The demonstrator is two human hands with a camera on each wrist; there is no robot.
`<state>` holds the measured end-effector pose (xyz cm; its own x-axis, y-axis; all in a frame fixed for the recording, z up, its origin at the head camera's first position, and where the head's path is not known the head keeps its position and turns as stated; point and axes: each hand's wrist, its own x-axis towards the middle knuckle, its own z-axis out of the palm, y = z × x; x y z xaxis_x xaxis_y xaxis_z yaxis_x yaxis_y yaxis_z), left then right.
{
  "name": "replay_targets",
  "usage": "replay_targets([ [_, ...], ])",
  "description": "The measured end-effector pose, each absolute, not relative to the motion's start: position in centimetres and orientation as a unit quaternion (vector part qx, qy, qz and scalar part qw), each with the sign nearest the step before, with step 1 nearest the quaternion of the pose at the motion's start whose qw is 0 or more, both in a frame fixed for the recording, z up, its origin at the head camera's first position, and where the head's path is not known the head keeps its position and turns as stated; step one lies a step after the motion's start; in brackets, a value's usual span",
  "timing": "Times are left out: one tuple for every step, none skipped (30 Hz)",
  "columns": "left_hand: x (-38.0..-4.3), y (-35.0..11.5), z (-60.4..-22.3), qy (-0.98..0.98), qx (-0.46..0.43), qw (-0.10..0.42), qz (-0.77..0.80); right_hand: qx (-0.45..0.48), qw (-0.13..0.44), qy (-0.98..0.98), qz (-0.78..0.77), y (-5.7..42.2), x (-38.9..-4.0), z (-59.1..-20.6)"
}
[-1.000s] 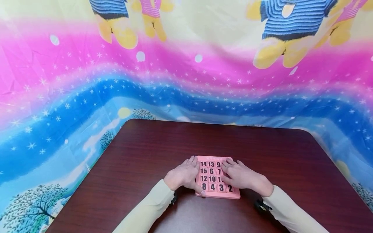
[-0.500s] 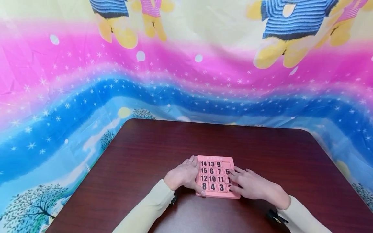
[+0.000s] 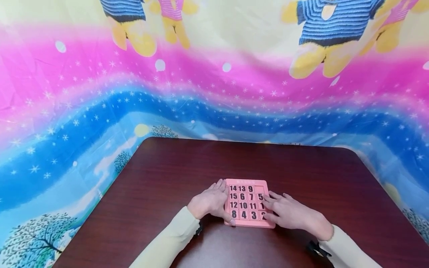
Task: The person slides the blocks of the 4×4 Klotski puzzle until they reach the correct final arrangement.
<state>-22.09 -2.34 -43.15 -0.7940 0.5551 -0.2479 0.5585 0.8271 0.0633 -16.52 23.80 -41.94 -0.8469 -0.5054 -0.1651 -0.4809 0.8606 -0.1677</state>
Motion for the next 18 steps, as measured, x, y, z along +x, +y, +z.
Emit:
replay_targets([
  [-22.09, -2.34, -43.11, 0.947, 0.294, 0.13, -0.006, -0.257, 0.102, 0.959, -0.06, 23.82, -16.55, -41.93],
  [-22.09, -2.34, -43.06, 0.947, 0.294, 0.13, -0.007, -0.256, 0.103, 0.959, -0.061, 23.82, -16.58, -41.92],
  [-22.06, -2.34, -43.02, 0.947, 0.294, 0.13, -0.007, -0.254, 0.105, 0.959, -0.061, 23.82, -16.58, -41.9],
  [-22.06, -2.35, -43.0, 0.947, 0.294, 0.13, -0.007, -0.253, 0.107, 0.96, -0.061, 23.81, -16.59, -41.88],
  [-22.08, -2.36, -43.0, 0.947, 0.294, 0.131, -0.007, -0.25, 0.108, 0.96, -0.062, 23.78, -16.59, -41.87],
  [-22.07, -2.38, -42.97, 0.946, 0.294, 0.133, -0.005, -0.248, 0.109, 0.961, -0.062, 23.75, -16.6, -41.86],
  [-22.07, -2.4, -42.97, 0.947, 0.293, 0.134, -0.005, -0.246, 0.11, 0.961, -0.062, 23.7, -16.61, -41.84],
  [-22.08, -2.41, -42.98, 0.947, 0.292, 0.135, -0.004, -0.244, 0.11, 0.962, -0.061, 23.66, -16.62, -41.83],
  [-22.08, -2.42, -42.98, 0.947, 0.291, 0.136, -0.003, -0.243, 0.109, 0.962, -0.06, 23.6, -16.63, -41.81],
  [-22.1, -2.43, -42.96, 0.947, 0.291, 0.138, -0.002, -0.243, 0.107, 0.963, -0.058, 23.54, -16.67, -41.81],
  [-22.11, -2.44, -42.96, 0.947, 0.291, 0.139, -0.001, -0.242, 0.103, 0.963, -0.056, 23.47, -16.7, -41.79],
  [-22.09, -2.44, -42.96, 0.947, 0.291, 0.14, 0.0, -0.242, 0.099, 0.964, -0.054, 23.4, -16.74, -41.79],
  [-22.09, -2.44, -42.97, 0.947, 0.291, 0.139, -0.001, -0.243, 0.096, 0.964, -0.051, 23.34, -16.77, -41.77],
  [-22.09, -2.42, -42.98, 0.947, 0.291, 0.139, -0.001, -0.245, 0.09, 0.964, -0.048, 23.3, -16.82, -41.8],
  [-22.08, -2.41, -43.0, 0.947, 0.292, 0.137, 0.0, -0.245, 0.087, 0.965, -0.044, 23.26, -16.83, -41.81],
  [-22.07, -2.4, -42.98, 0.946, 0.293, 0.137, 0.0, -0.244, 0.086, 0.965, -0.043, 23.22, -16.83, -41.81],
  [-22.06, -2.37, -42.97, 0.946, 0.293, 0.137, 0.0, -0.243, 0.086, 0.965, -0.041, 23.2, -16.8, -41.8],
  [-22.05, -2.34, -42.95, 0.946, 0.294, 0.137, 0.001, -0.242, 0.088, 0.965, -0.04, 23.2, -16.76, -41.79],
])
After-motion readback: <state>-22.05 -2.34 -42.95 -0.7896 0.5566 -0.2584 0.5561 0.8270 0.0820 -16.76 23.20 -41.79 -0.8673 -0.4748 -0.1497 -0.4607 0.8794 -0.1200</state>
